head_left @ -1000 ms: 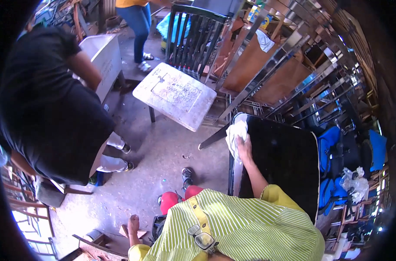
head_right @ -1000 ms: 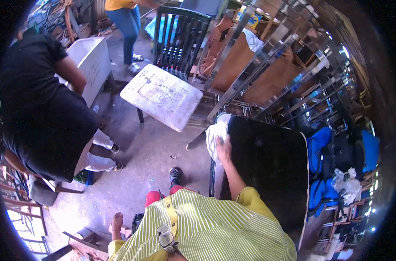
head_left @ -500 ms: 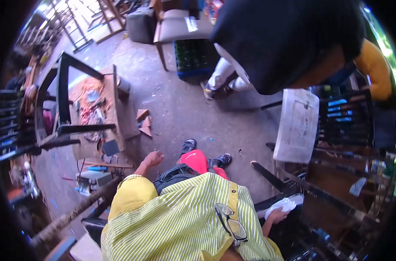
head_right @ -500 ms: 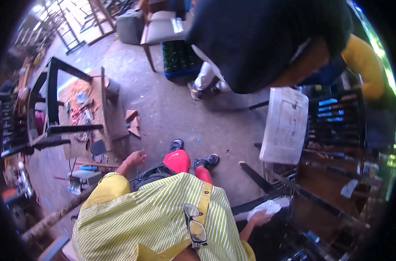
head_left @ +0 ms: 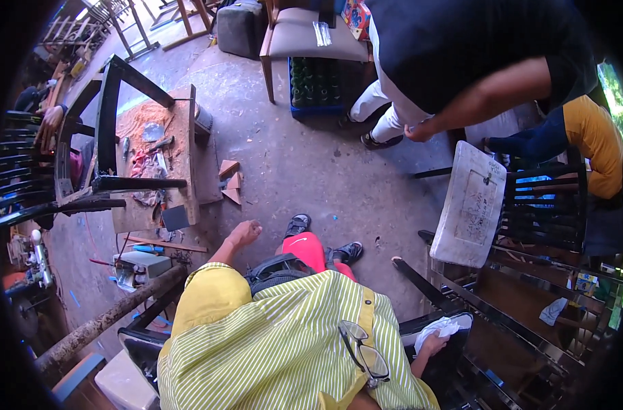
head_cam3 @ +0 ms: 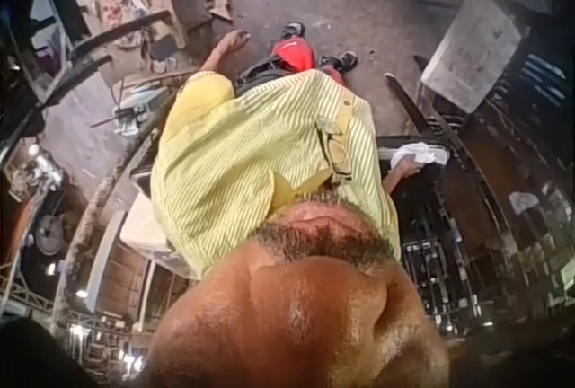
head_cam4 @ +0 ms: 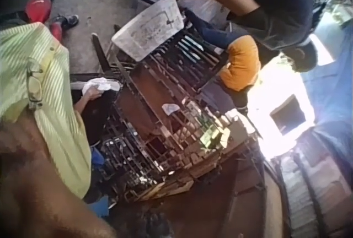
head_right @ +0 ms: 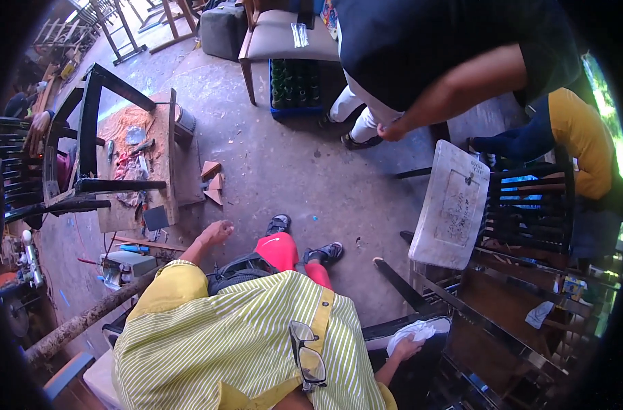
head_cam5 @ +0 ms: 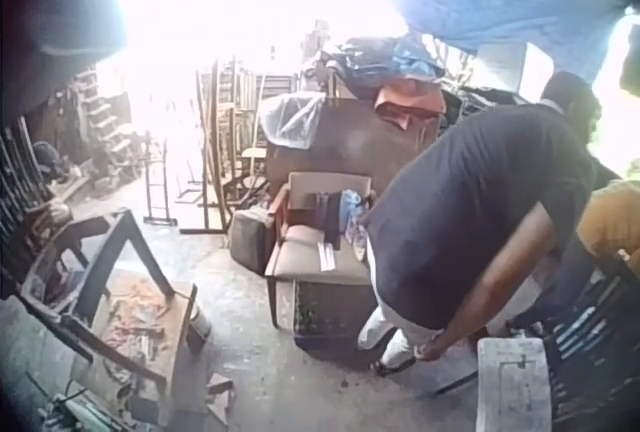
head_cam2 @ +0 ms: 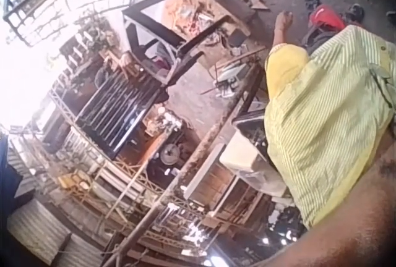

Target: Sanding and wiping a car hood in a workshop.

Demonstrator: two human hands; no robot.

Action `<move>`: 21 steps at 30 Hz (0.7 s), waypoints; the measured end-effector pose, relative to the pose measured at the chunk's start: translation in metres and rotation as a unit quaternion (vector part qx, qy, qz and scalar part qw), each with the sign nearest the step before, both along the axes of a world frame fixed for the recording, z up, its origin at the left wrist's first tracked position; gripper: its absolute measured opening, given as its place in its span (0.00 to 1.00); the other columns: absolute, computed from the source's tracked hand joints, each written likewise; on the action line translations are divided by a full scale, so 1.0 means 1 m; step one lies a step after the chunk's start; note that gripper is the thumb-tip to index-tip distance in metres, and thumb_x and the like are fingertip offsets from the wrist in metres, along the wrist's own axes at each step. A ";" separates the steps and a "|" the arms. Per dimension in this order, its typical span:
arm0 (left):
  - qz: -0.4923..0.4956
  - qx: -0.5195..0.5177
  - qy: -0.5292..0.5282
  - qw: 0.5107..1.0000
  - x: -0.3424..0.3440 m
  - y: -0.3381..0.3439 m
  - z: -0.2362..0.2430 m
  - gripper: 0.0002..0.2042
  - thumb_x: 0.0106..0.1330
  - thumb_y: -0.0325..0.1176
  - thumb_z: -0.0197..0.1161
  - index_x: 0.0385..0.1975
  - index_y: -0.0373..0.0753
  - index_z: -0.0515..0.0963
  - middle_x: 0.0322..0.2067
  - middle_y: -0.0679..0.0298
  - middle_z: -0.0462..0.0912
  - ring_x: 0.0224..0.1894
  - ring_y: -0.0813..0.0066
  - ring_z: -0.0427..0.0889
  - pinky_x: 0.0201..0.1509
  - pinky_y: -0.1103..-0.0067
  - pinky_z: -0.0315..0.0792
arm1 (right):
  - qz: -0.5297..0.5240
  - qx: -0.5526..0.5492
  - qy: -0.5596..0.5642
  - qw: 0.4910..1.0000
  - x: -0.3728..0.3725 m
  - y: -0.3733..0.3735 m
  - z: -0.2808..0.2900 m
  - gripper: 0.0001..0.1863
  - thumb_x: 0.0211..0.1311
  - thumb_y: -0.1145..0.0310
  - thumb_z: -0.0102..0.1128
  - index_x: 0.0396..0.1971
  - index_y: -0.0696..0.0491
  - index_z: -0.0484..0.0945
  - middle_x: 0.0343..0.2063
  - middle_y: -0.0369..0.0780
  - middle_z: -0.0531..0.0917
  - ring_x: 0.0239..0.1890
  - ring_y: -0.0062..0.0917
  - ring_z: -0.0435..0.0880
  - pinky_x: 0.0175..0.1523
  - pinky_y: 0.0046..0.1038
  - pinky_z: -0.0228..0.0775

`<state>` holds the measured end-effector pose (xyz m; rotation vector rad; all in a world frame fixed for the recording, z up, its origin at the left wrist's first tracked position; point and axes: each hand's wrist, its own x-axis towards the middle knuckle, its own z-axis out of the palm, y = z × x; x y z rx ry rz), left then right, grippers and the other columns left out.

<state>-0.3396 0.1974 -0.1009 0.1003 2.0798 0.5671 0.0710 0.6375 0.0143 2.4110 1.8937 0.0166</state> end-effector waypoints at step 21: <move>-0.178 0.075 0.123 0.973 -0.066 0.052 -0.005 0.14 0.55 0.39 0.49 0.33 0.36 0.75 0.30 0.47 0.76 0.35 0.50 0.75 0.40 0.66 0.68 | 0.060 0.218 0.026 0.974 0.091 -0.149 -0.012 0.26 0.60 0.54 0.40 0.51 0.58 0.61 0.45 0.51 0.70 0.48 0.43 0.68 0.51 0.37 0.60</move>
